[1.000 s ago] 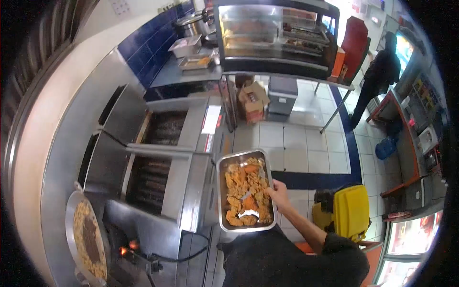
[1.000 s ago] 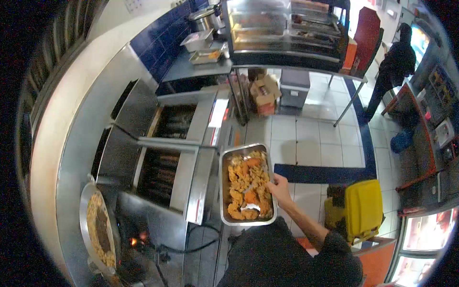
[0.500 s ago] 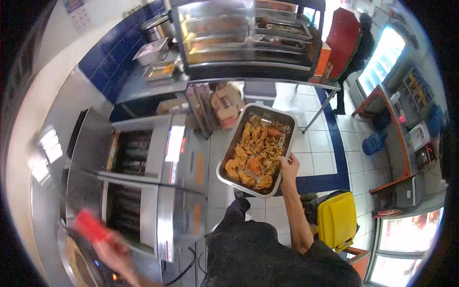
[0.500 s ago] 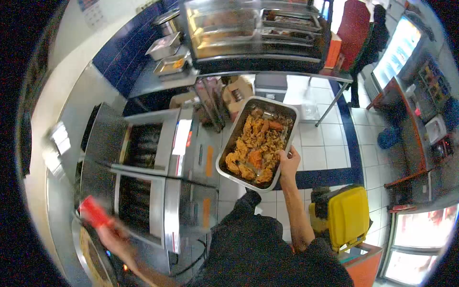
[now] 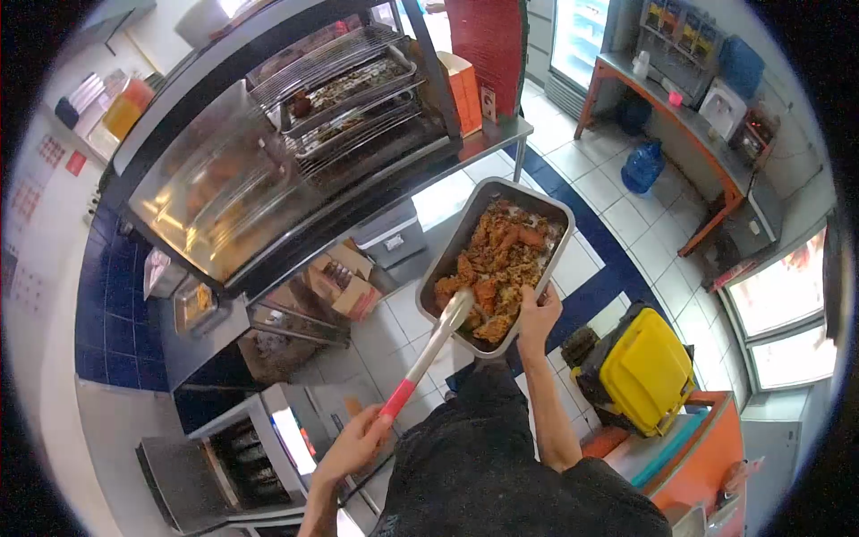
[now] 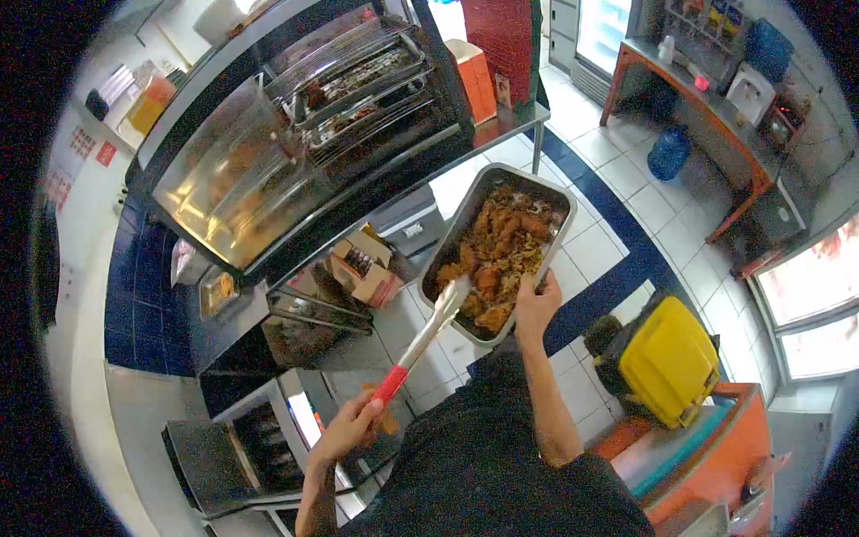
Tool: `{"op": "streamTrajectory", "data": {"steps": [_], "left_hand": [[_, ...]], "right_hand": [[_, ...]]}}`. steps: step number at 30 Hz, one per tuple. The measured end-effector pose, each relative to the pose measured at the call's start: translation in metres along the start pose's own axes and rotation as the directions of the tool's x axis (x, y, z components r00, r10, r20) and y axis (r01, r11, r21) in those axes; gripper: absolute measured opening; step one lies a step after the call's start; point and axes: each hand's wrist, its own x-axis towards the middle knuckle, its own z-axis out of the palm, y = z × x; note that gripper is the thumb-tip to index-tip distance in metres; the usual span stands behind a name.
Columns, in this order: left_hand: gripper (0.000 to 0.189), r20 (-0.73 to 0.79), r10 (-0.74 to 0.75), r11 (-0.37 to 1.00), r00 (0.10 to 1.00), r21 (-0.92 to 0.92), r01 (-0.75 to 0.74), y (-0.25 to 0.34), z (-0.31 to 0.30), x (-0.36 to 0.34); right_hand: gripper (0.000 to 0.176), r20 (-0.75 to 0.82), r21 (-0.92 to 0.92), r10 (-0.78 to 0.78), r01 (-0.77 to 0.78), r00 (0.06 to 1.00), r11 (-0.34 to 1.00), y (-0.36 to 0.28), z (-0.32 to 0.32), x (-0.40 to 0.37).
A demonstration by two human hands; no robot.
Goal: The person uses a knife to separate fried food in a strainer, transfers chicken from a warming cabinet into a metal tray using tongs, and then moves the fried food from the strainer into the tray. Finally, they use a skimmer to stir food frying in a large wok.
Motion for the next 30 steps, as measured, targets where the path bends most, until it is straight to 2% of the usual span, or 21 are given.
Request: {"op": "streamTrajectory", "data": {"steps": [2, 4, 5, 8, 9, 10, 12, 13, 14, 16, 17, 18, 19, 21, 23, 24, 25, 26, 27, 28, 30], "left_hand": [[0.044, -0.021, 0.028, 0.998, 0.999, 0.059, -0.027, 0.037, -0.010, 0.047], [0.043, 0.053, 0.126, 0.968, 0.991, 0.212, -0.134, 0.069, -0.017, 0.099], [0.043, 0.010, 0.027, 0.971, 1.000, 0.236, -0.029, 0.097, -0.019, 0.106], [0.052, -0.025, -0.028, 0.969, 0.999, 0.243, 0.033, 0.146, -0.036, 0.129], [0.051, -0.002, 0.014, 0.980, 1.000, 0.199, -0.013, 0.155, -0.041, 0.138], [0.051, -0.017, -0.001, 0.982, 1.000, 0.187, 0.004, 0.164, -0.044, 0.148], [0.050, 0.008, -0.067, 0.984, 0.998, 0.166, 0.064, 0.185, -0.052, 0.169], [0.051, -0.007, -0.083, 0.963, 0.997, 0.256, 0.082, 0.192, -0.057, 0.184], [0.051, -0.023, -0.100, 0.967, 0.995, 0.233, 0.102, 0.201, -0.056, 0.190], [0.051, -0.130, 0.223, 0.853, 0.966, 0.505, -0.128, 0.224, -0.048, 0.202], [0.051, -0.135, 0.157, 0.853, 0.978, 0.518, -0.066, 0.232, -0.047, 0.212], [0.051, -0.140, 0.090, 0.850, 0.986, 0.527, -0.003, 0.238, -0.047, 0.218], [0.051, -0.179, 0.075, 0.856, 0.981, 0.517, 0.028, 0.243, -0.047, 0.218], [0.049, -0.180, 0.144, 0.832, 0.973, 0.555, -0.020, 0.251, -0.049, 0.222], [0.048, -0.200, 0.163, 0.869, 0.966, 0.493, -0.045, 0.248, -0.057, 0.226], [0.047, -0.217, 0.177, 0.899, 0.960, 0.433, -0.068, 0.243, -0.060, 0.227], [0.047, -0.220, 0.181, 0.901, 0.959, 0.429, -0.072, 0.229, -0.060, 0.225], [0.045, -0.248, 0.186, 0.941, 0.951, 0.323, -0.100, 0.209, -0.058, 0.221], [0.043, -0.265, 0.198, 0.964, 0.944, 0.227, -0.138, 0.197, -0.065, 0.219], [0.043, -0.258, 0.212, 0.960, 0.943, 0.234, -0.152, 0.202, -0.072, 0.210], [0.043, -0.229, -0.074, 0.992, 0.971, -0.117, 0.048, 0.218, -0.085, 0.181]], "right_hand": [[0.010, 0.021, 0.020, 0.017, -0.018, 1.000, 1.000, 0.008, 0.019, 0.036], [0.009, 0.074, -0.035, -0.008, 0.011, 0.997, 0.999, 0.027, 0.037, 0.079], [0.008, 0.077, -0.035, -0.058, 0.060, 0.995, 0.998, 0.034, 0.047, 0.094], [0.007, 0.096, -0.123, 0.014, -0.002, 0.995, 0.992, 0.017, 0.074, 0.143], [0.008, 0.089, -0.126, 0.021, -0.010, 0.996, 0.992, 0.013, 0.087, 0.158], [0.008, 0.108, -0.129, 0.035, -0.021, 0.993, 0.991, 0.010, 0.097, 0.172], [0.009, 0.198, -0.033, 0.063, -0.057, 0.978, 0.998, 0.008, 0.118, 0.196], [0.009, 0.226, -0.042, 0.078, -0.071, 0.971, 0.997, 0.011, 0.126, 0.205], [0.010, 0.208, -0.112, 0.049, -0.026, 0.977, 0.993, 0.015, 0.133, 0.213], [0.015, 0.203, -0.221, -0.017, 0.062, 0.979, 0.973, 0.026, 0.158, 0.226], [0.020, 0.171, -0.336, -0.204, 0.252, 0.964, 0.907, 0.046, 0.166, 0.234], [0.020, 0.279, -0.332, -0.046, 0.141, 0.959, 0.933, 0.020, 0.169, 0.239], [0.020, 0.311, -0.270, -0.017, 0.105, 0.950, 0.957, 0.024, 0.174, 0.243], [0.020, 0.363, -0.199, 0.012, 0.065, 0.932, 0.978, 0.025, 0.191, 0.239], [0.019, 0.295, -0.140, 0.129, -0.091, 0.947, 0.986, 0.021, 0.200, 0.242], [0.019, 0.299, -0.140, 0.124, -0.085, 0.946, 0.986, 0.020, 0.205, 0.242], [0.019, 0.319, -0.022, 0.182, -0.184, 0.930, 0.983, 0.018, 0.210, 0.242], [0.020, 0.345, 0.093, 0.236, -0.283, 0.908, 0.954, 0.017, 0.215, 0.243], [0.020, 0.337, 0.102, 0.224, -0.272, 0.915, 0.957, 0.017, 0.219, 0.244], [0.020, 0.326, 0.034, 0.227, -0.252, 0.918, 0.967, 0.018, 0.222, 0.245], [0.021, 0.306, -0.026, 0.219, -0.221, 0.927, 0.975, 0.029, 0.222, 0.246]]}}
